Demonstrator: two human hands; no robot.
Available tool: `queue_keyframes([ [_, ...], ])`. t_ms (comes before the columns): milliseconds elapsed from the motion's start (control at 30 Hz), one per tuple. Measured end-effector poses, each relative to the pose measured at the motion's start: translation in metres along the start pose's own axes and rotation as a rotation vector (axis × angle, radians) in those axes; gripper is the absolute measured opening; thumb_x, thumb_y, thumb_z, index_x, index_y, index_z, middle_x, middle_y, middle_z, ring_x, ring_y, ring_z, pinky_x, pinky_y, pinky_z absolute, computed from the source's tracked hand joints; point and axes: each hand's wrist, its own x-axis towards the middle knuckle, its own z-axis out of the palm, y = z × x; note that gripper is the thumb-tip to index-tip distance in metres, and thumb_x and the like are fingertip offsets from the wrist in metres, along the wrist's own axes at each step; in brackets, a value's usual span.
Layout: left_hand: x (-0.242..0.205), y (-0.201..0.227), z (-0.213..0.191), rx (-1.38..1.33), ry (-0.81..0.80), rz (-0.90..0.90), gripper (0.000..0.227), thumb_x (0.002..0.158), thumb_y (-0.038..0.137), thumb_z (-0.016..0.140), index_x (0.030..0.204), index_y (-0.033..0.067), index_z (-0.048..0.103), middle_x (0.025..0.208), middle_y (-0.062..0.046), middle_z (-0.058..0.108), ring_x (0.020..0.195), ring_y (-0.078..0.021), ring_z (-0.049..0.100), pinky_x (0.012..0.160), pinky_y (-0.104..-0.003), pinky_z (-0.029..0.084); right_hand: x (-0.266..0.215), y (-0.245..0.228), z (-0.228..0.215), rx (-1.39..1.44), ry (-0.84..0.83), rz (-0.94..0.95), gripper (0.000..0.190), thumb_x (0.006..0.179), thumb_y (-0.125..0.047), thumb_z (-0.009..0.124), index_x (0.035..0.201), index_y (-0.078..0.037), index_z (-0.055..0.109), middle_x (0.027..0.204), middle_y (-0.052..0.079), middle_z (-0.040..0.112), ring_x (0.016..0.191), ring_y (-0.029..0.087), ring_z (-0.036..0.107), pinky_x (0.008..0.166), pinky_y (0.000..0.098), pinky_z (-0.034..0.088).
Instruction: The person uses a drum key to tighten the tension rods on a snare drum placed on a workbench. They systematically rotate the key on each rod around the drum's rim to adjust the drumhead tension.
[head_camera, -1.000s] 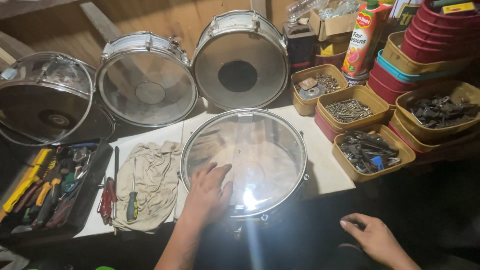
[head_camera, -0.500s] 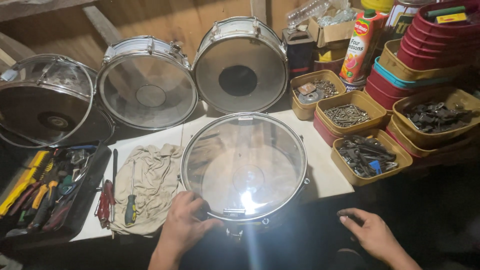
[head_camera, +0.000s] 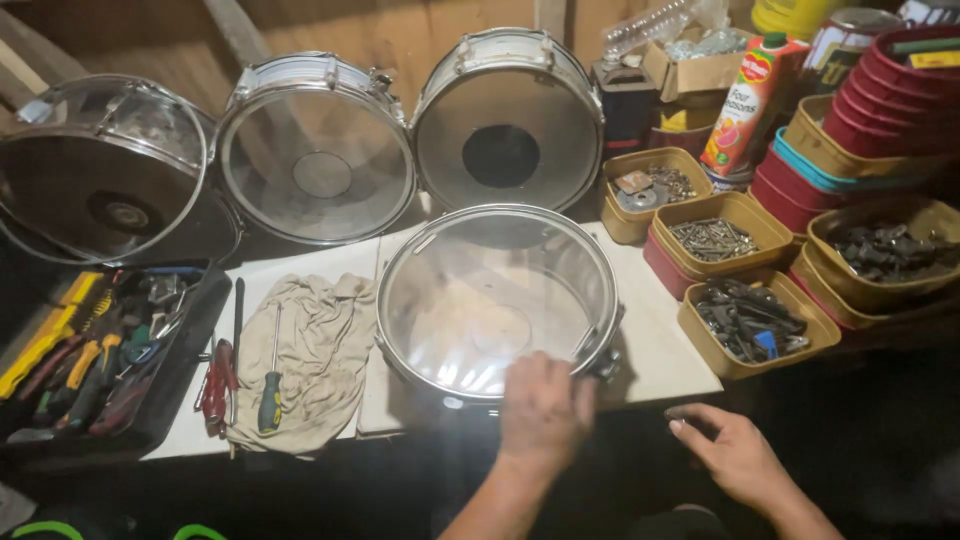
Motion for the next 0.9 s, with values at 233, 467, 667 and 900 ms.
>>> queue_keyframes([
  [233,0.01,0.007,-0.041,-0.462,0.011,0.109,0.02,0.089,0.014,0.073,0.095,-0.0017,0.062,0.099,-0.021,0.059,0.087,-0.0375,0.057,0.08,-0.045,0.05,0.011,0.033,0.001,0.092,0.003,-0.032,0.025,0.089,-0.021,0.075,0.108,-0.012,0.089,0.083,0.004,0.081,0.054,0.018,0.063,0.058,0.0284,0.051],
  [467,-0.019,-0.045,-0.046,-0.172,0.078,0.008,0.023,0.084,0.021,0.077,0.092,0.0001,0.07,0.092,-0.016,0.066,0.087,-0.0305,0.061,0.086,-0.048,0.051,0.014,0.026,-0.006,0.049,0.029,0.005,0.025,0.089,-0.024,0.076,0.108,-0.012,0.088,0.066,0.007,0.073,0.051,0.017,0.059,0.053,0.0293,0.045],
  [667,-0.034,-0.049,-0.039,-0.057,0.134,0.096,0.029,0.083,0.017,0.076,0.108,0.0048,0.07,0.102,-0.011,0.065,0.095,-0.0276,0.062,0.108,-0.05,0.044,0.023,0.007,-0.003,0.064,0.013,-0.057,0.024,0.089,-0.02,0.076,0.108,-0.01,0.086,0.07,0.008,0.072,0.054,0.019,0.061,0.058,0.0308,0.049],
  [900,-0.04,-0.051,-0.029,-0.033,0.181,0.085,0.033,0.081,0.02,0.076,0.11,0.0069,0.068,0.102,-0.009,0.065,0.097,-0.0274,0.063,0.111,-0.049,0.041,0.022,0.014,0.012,-0.046,-0.015,-0.087,0.025,0.087,-0.028,0.076,0.107,-0.018,0.088,0.057,0.004,0.065,0.052,0.013,0.054,0.054,0.0284,0.043],
])
